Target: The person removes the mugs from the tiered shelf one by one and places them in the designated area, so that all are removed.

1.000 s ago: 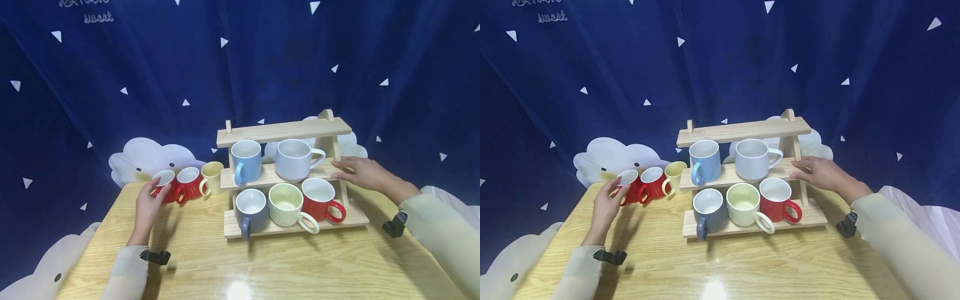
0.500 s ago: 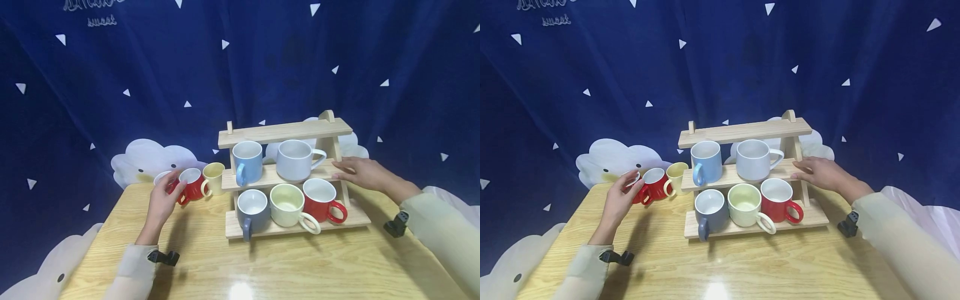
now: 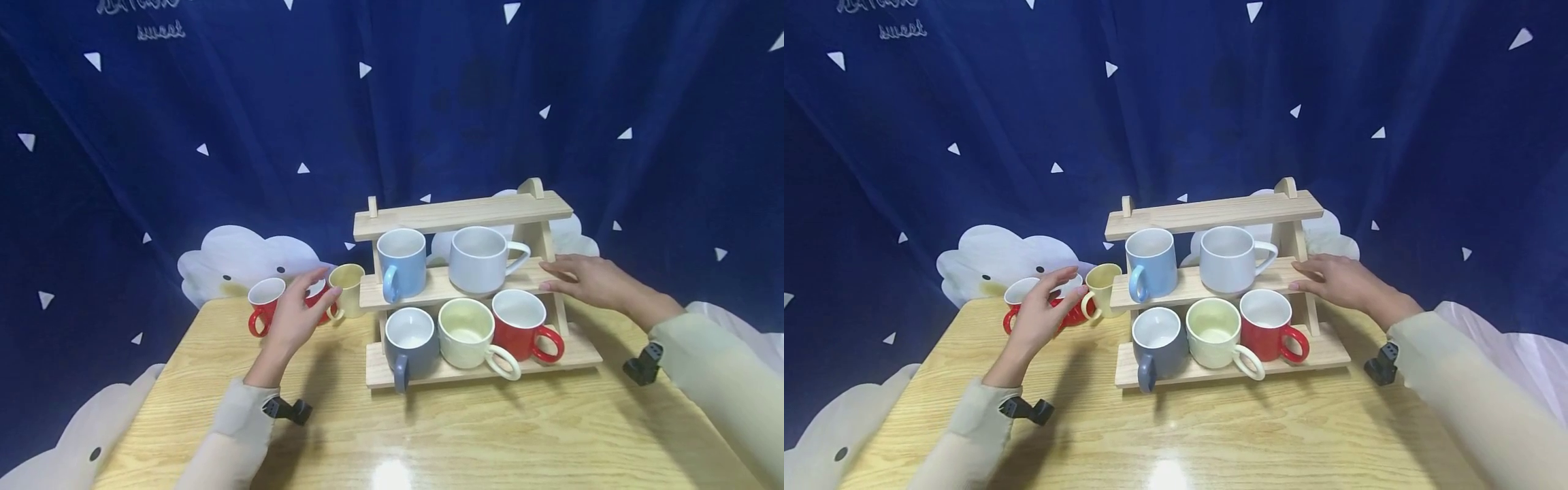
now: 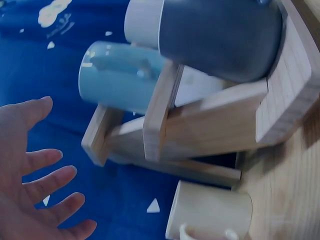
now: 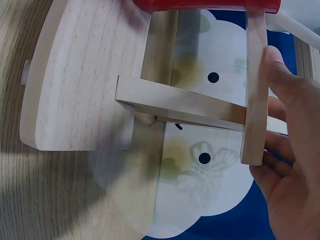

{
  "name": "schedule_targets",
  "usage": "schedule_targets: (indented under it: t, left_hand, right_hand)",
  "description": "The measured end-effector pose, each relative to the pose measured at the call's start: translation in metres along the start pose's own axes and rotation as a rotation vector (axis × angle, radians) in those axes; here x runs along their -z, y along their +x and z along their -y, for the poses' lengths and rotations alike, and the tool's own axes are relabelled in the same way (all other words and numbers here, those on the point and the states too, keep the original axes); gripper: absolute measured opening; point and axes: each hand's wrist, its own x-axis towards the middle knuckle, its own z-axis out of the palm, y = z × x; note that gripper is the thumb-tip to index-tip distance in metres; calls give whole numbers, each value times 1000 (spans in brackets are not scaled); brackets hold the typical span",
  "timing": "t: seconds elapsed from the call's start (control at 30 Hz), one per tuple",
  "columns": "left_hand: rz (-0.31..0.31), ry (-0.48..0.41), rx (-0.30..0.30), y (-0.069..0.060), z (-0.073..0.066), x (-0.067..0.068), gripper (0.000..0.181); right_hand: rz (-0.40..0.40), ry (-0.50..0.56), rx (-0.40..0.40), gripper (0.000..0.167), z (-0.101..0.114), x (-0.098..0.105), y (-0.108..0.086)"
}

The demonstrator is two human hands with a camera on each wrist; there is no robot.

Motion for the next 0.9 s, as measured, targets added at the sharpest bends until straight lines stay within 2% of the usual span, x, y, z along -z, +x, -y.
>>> schedule_targets:
  t: [0.17,0.4,0.7,0.9]
  left_hand:
    - [21,29,-57,2,-13,-9,53]
    - [73,26,-59,4,-29,-22,55]
    - [82,114,-106,6,-48,-40,48]
    - [78,150,-142,10,-56,-50,43]
  right_hand:
    - [23,3,-19,63,1,1,1]
    - [29,5,-24,63,1,2,1]
    - [34,1,-28,64,1,2,2]
    - [35,-1,-31,64,1,2,2]
